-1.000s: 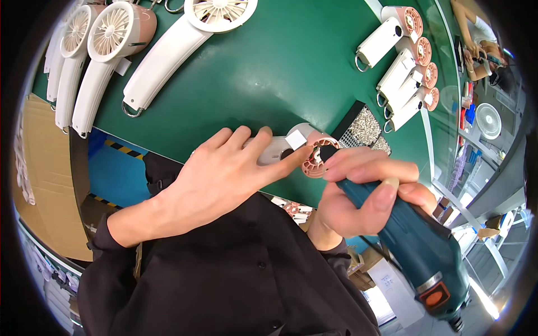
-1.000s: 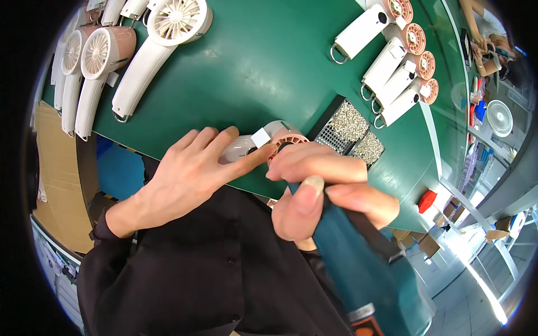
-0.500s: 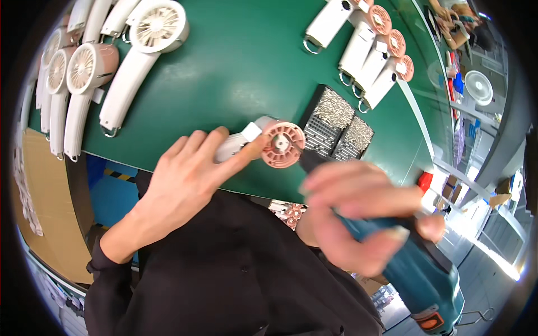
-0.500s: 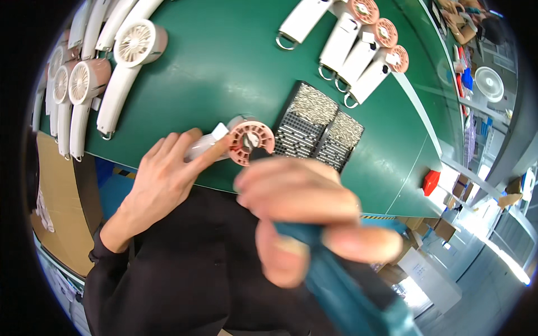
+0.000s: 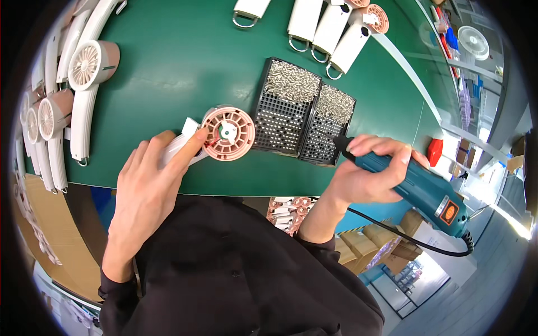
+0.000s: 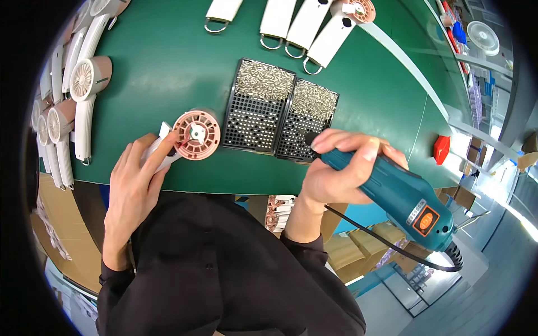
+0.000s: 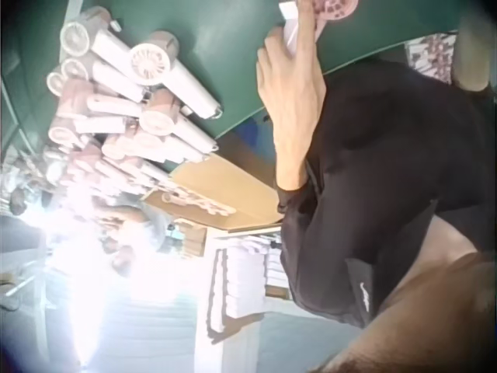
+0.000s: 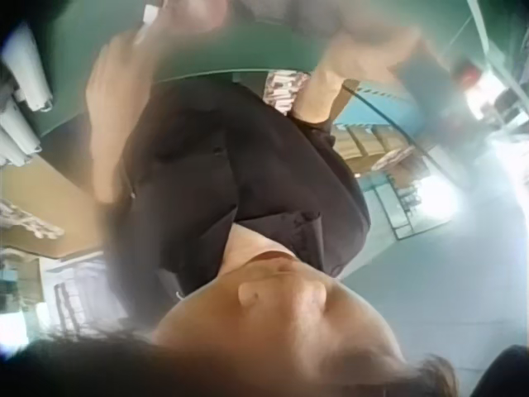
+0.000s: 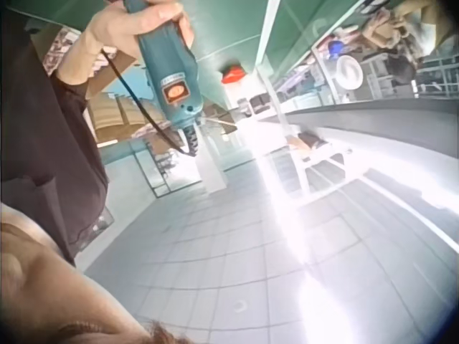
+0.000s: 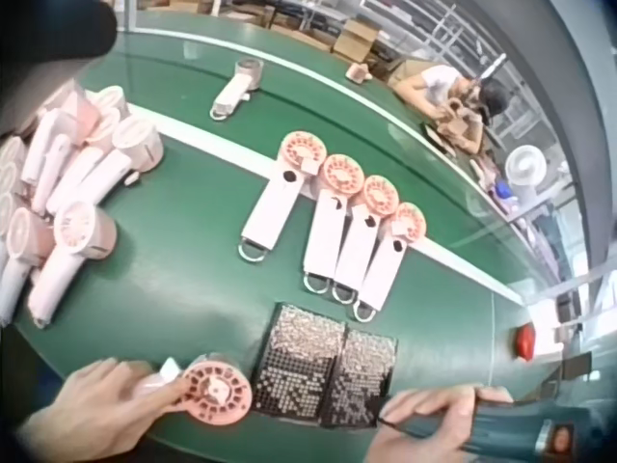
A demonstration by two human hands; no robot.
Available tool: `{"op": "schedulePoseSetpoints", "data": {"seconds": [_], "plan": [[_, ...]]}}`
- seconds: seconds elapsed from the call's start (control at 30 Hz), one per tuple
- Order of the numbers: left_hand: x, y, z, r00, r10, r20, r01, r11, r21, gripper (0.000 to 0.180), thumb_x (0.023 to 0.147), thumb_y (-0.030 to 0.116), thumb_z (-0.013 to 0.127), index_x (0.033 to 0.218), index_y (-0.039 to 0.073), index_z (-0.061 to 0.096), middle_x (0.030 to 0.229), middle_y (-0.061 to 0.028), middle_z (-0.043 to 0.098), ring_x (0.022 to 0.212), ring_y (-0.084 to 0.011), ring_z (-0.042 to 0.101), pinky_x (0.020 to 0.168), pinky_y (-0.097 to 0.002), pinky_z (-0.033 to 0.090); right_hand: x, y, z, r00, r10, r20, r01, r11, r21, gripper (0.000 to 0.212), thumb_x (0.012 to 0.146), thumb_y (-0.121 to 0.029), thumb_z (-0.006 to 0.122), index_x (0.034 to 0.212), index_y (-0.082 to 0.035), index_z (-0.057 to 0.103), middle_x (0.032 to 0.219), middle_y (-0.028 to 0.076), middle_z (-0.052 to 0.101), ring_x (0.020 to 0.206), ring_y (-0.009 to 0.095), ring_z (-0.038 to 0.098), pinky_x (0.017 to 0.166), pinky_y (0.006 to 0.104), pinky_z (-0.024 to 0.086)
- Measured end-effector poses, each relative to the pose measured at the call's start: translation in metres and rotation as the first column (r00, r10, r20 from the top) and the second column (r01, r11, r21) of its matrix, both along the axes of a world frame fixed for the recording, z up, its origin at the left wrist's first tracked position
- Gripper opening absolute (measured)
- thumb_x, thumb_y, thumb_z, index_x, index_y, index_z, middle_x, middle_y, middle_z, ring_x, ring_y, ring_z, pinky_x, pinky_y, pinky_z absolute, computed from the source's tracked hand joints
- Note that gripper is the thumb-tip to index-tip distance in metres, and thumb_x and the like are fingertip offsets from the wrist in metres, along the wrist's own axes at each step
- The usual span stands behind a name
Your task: The person assembles portable fans by picking up fan parts, fastening components and casings using an electric screwdriver, and placing the assembled units on the conveyor belt.
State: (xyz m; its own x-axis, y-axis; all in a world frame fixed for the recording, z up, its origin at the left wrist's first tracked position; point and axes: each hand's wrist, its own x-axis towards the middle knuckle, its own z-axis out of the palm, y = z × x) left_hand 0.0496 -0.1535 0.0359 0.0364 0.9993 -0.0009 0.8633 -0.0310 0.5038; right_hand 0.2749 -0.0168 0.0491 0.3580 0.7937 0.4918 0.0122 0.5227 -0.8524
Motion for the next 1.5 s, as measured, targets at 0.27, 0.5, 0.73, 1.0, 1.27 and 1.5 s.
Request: {"op": "schedulePoseSetpoints", "data": {"seconds": [0.27, 0.5, 0.73, 1.0, 1.27, 1.5], "plan": [[0.005, 0.004, 0.002, 0.999, 0.002, 0.032, -0.002, 1.000, -0.017, 0.066, 0.073, -0.001, 0.069, 0.133, 0.019, 0.053, 0.101, -0.0108, 0.054, 0.079, -0.0274, 0.054, 0.070, -0.0387, 0.047, -0.004, 0.013, -0.003, 0.999, 0.049, -0.010, -0.049, 0.999, -0.023, 0.025, 0.084, -0.007, 0.054, 0.100, 0.002, 0.037, 0.052, 0.012, 0.046, 0.035, 0.020, 0.045, 0.033, 0.0329, 0.044], [0.002, 0.003, 0.001, 0.999, 0.010, 0.038, -0.009, 1.000, -0.007, 0.065, 0.073, 0.000, 0.069, 0.133, 0.020, 0.053, 0.101, -0.0107, 0.054, 0.079, -0.0267, 0.054, 0.070, -0.0382, 0.048, -0.012, 0.016, -0.005, 0.994, 0.095, 0.055, -0.092, 0.994, -0.061, 0.024, 0.086, -0.004, 0.053, 0.103, 0.001, 0.037, 0.053, 0.012, 0.047, 0.035, 0.018, 0.044, 0.035, 0.0324, 0.044], [-0.002, 0.000, 0.000, 1.000, 0.005, 0.012, -0.005, 1.000, -0.004, 0.063, 0.076, 0.001, 0.063, 0.135, 0.023, 0.053, 0.102, -0.0117, 0.054, 0.077, -0.0256, 0.053, 0.070, -0.0369, 0.048, -0.008, 0.010, 0.002, 0.996, 0.066, 0.064, -0.066, 0.998, 0.003, 0.024, 0.089, -0.012, 0.052, 0.106, -0.003, 0.036, 0.055, 0.010, 0.046, 0.034, 0.019, 0.044, 0.033, 0.0330, 0.042], [-0.006, -0.003, -0.006, 0.999, -0.021, 0.033, 0.020, 0.999, 0.033, 0.068, 0.075, 0.001, 0.063, 0.137, 0.028, 0.051, 0.098, -0.0088, 0.054, 0.074, -0.0224, 0.053, 0.067, -0.0334, 0.049, -0.057, -0.030, 0.044, 0.918, 0.394, 0.044, -0.396, 0.908, 0.138, 0.021, 0.095, -0.019, 0.037, 0.110, -0.008, 0.047, 0.065, 0.008, 0.044, 0.035, 0.018, 0.040, 0.033, 0.0307, 0.037], [-0.011, -0.004, -0.013, 0.997, -0.067, 0.045, 0.062, 0.994, 0.092, 0.069, 0.072, 0.003, 0.060, 0.138, 0.023, 0.049, 0.087, -0.0073, 0.048, 0.068, -0.0201, 0.051, 0.061, -0.0310, 0.048, -0.074, -0.031, 0.034, 0.806, 0.570, 0.159, -0.586, 0.806, 0.087, 0.022, 0.098, -0.018, 0.037, 0.118, -0.009, 0.035, 0.072, 0.014, 0.048, 0.040, 0.023, 0.046, 0.038, 0.0368, 0.046], [-0.017, -0.004, -0.008, 0.994, -0.070, 0.086, 0.071, 0.997, -0.013, 0.066, 0.074, 0.005, 0.066, 0.136, 0.023, 0.051, 0.101, -0.0114, 0.054, 0.076, -0.0230, 0.055, 0.067, -0.0341, 0.049, -0.091, -0.020, 0.011, 0.807, 0.536, 0.246, -0.563, 0.825, 0.048, 0.021, 0.093, -0.013, 0.039, 0.112, -0.006, 0.033, 0.063, 0.013, 0.046, 0.034, 0.021, 0.044, 0.032, 0.0366, 0.046]]}}
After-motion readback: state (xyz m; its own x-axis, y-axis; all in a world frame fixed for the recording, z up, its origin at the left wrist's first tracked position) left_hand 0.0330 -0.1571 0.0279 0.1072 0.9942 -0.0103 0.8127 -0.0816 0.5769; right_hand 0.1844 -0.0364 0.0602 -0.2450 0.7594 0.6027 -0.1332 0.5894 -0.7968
